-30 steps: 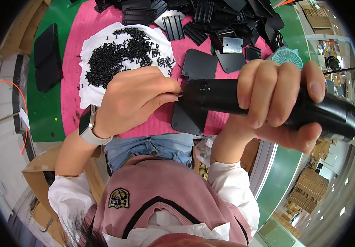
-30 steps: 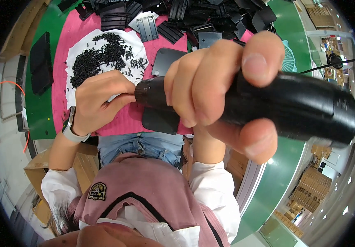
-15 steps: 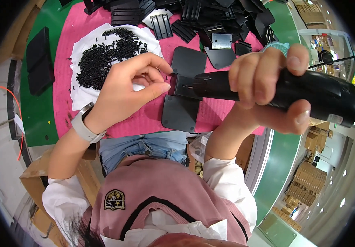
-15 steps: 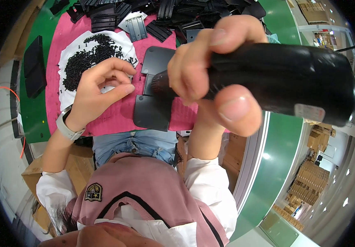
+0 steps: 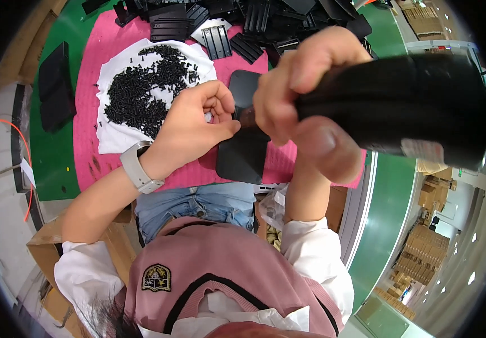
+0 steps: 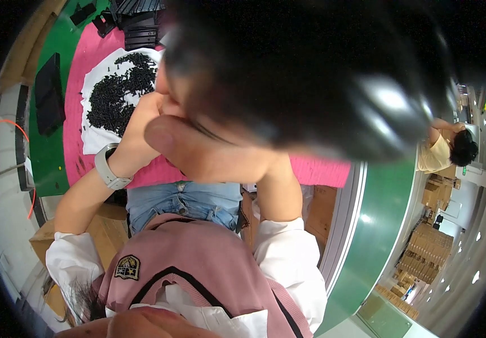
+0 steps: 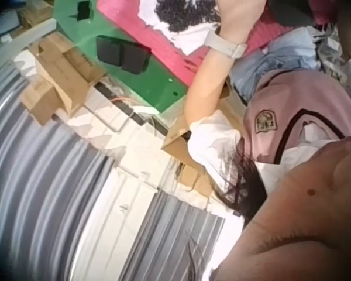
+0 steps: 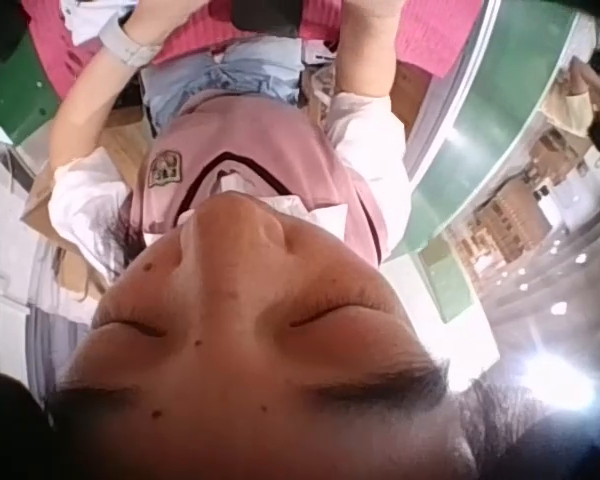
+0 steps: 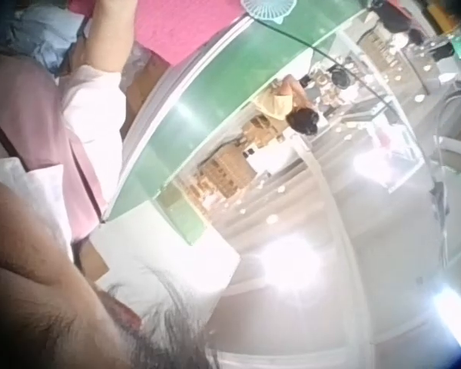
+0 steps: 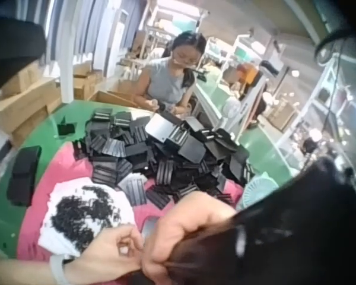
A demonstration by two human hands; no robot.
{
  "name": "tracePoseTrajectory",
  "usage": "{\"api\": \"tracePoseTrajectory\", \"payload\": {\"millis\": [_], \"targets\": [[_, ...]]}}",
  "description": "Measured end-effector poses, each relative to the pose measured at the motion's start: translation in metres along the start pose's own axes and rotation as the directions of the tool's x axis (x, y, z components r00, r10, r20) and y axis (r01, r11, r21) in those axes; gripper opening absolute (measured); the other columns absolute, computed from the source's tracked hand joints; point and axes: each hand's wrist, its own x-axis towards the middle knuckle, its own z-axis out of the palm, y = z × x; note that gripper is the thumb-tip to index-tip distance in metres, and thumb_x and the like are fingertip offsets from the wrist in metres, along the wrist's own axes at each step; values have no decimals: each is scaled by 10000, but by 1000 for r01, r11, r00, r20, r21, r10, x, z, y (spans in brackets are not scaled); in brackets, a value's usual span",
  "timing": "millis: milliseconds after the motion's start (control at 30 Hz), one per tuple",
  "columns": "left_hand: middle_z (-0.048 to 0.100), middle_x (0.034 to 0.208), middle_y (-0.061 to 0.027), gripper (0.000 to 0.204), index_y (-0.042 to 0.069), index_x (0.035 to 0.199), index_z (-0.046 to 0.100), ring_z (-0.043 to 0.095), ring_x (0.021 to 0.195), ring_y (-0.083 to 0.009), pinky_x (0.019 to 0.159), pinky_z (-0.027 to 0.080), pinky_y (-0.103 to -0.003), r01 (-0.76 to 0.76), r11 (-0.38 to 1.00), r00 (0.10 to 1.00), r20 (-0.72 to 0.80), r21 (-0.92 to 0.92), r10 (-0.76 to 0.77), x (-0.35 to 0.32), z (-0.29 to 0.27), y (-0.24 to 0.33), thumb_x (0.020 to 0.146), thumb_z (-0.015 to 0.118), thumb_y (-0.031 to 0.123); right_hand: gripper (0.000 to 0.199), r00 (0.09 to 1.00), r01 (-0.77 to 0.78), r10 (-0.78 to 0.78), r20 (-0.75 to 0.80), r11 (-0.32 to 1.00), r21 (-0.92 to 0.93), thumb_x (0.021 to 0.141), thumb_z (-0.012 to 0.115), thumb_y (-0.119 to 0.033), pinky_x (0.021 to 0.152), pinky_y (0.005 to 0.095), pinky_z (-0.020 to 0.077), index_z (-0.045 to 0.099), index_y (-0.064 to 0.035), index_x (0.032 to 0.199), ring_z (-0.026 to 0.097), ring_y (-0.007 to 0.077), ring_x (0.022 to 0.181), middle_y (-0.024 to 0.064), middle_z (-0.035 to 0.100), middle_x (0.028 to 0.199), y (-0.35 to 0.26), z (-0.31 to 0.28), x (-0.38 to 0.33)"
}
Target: Assembling small plastic parts by attaching clips and driving screws using an electric screwdriver.
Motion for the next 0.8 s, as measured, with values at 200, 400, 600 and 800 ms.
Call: {"api": "tracePoseTrajectory", "payload": {"millis": [200, 400, 600, 800], "targets": [[519, 690, 13, 188, 16, 793, 502, 481, 641, -57, 601, 416, -213, -39, 999, 999, -13, 7, 39, -1, 1, -6, 722, 653, -70, 381, 1000, -21, 21, 6, 1000, -2, 790, 644, -233, 454, 279, 373, 432, -33, 1036, 441, 126, 450, 40, 475, 616, 5, 6, -1], [521, 678, 17, 158, 11, 774, 523, 482, 622, -50, 587, 420, -213, -49, 996, 999, -18, 70, 51, -2, 2, -5, 726, 653, -67, 353, 999, -43, 43, 12, 999, -11, 780, 667, -198, 428, 264, 356, 435, -16, 975, 432, 120, 443, 41, 463, 594, 9, 9, 0], [539, 647, 2, 102, -12, 781, 564, 497, 603, -58, 581, 426, -209, -204, 957, 979, 28, 206, 203, -4, 5, -1, 733, 648, -47, 333, 1000, -19, 19, -8, 998, -58, 770, 690, -162, 403, 249, 340, 437, 1, 913, 423, 114, 437, 42, 451, 572, 3, 22, -12], [624, 735, -39, 173, -34, 935, 636, 554, 659, -79, 609, 469, -223, -94, 961, 983, -130, 259, 131, -13, 1, -8, 766, 667, -19, 309, 997, 39, -17, -81, 960, 277, 742, 683, -140, 499, 276, 432, 521, 12, 957, 508, 134, 499, 79, 552, 681, -10, -5, -11]]}}
